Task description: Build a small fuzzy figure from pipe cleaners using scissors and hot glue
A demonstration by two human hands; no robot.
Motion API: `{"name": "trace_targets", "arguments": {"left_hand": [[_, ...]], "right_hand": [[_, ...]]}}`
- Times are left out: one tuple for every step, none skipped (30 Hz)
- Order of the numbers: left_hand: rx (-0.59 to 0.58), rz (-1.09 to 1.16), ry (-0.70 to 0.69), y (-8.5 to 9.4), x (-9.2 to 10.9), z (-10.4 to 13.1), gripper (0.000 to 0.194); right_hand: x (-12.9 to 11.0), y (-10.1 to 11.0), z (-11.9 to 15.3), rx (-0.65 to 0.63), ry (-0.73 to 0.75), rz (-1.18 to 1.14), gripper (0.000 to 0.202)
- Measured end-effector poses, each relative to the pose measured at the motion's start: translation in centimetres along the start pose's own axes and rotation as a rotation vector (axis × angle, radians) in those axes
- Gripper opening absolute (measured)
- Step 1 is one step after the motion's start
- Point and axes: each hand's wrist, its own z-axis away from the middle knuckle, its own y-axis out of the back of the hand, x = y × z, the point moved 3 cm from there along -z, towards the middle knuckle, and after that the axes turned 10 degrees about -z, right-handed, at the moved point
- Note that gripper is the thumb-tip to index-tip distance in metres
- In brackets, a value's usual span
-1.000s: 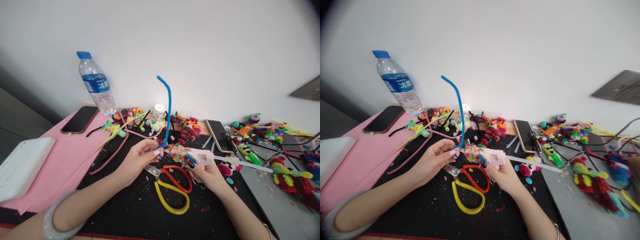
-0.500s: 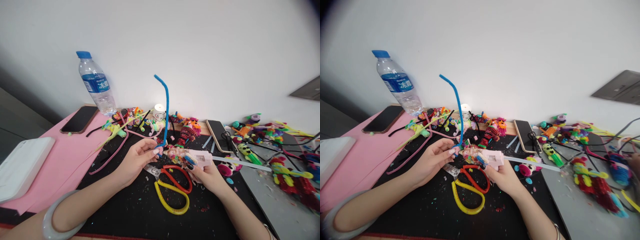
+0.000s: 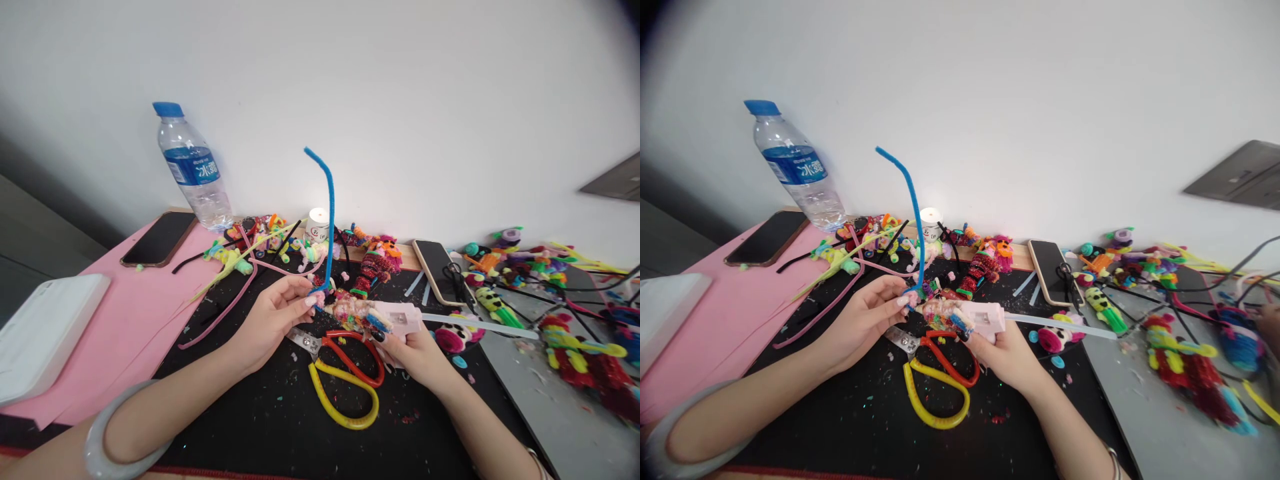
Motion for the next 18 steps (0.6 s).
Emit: {"name": "trace_targets", "arguments": {"left_hand": [[0.001, 0.001, 0.000, 0.00, 0.00, -0.02, 0.017], [0.001, 0.002, 0.000, 0.00, 0.01, -0.03, 0.017], [0.002, 0.003, 0.000, 0.00, 0.01, -0.04, 0.018], [0.001, 0.005, 0.000, 0.00, 0.01, -0.04, 0.018], [0.001, 0.005, 0.000, 0.01, 0.01, -0.04, 0.019], [0.001, 0.004, -0.001, 0.02, 0.01, -0.04, 0.018], [0.001, 0.002, -0.002, 0.03, 0.00, -0.04, 0.018], [0.001, -0.001, -0.003, 0.04, -0.02, -0.04, 0.018], [0.000, -0.002, -0.005, 0.06, -0.04, -0.05, 0.018], [-0.001, -0.002, -0.007, 0.08, -0.06, -0.06, 0.018], [-0.001, -0.001, -0.009, 0.09, -0.08, -0.08, 0.017], [-0.003, -0.001, -0.011, 0.10, -0.10, -0.09, 0.017], [-0.005, -0.002, -0.013, 0.11, -0.11, -0.10, 0.017], [-0.008, -0.004, -0.015, 0.11, -0.11, -0.10, 0.016], [-0.009, -0.007, -0.016, 0.11, -0.10, -0.10, 0.016], [-0.010, -0.010, -0.015, 0.10, -0.09, -0.09, 0.015], [-0.010, -0.011, -0.012, 0.09, -0.07, -0.08, 0.015], [-0.009, -0.011, -0.009, 0.07, -0.06, -0.07, 0.014]], "right_hand": [[-0.06, -0.03, 0.03, 0.009, 0.000, 0.004, 0.062], [-0.12, -0.06, 0.06, 0.017, 0.002, 0.008, 0.063], [-0.17, -0.10, 0.09, 0.020, 0.004, 0.012, 0.064], [-0.21, -0.12, 0.11, 0.020, 0.006, 0.016, 0.065], [-0.21, -0.11, 0.12, 0.020, 0.005, 0.021, 0.065], [-0.19, -0.07, 0.11, 0.018, 0.002, 0.027, 0.065], [-0.14, -0.02, 0.09, 0.007, -0.002, 0.035, 0.065], [-0.09, 0.04, 0.05, -0.010, -0.006, 0.041, 0.066], [-0.02, 0.10, 0.00, -0.028, -0.009, 0.045, 0.066], [0.04, 0.15, -0.04, -0.046, -0.011, 0.047, 0.065], [0.10, 0.19, -0.08, -0.060, -0.011, 0.048, 0.065], [0.13, 0.22, -0.10, -0.069, -0.010, 0.048, 0.065], [0.15, 0.24, -0.11, -0.073, -0.008, 0.047, 0.064], [0.16, 0.23, -0.10, -0.070, -0.005, 0.046, 0.064], [0.15, 0.19, -0.08, -0.064, -0.003, 0.043, 0.064], [0.12, 0.15, -0.05, -0.051, -0.001, 0.036, 0.063], [0.08, 0.09, -0.02, -0.034, 0.003, 0.025, 0.063], [0.04, 0.03, 0.01, -0.016, 0.007, 0.010, 0.063]]}}
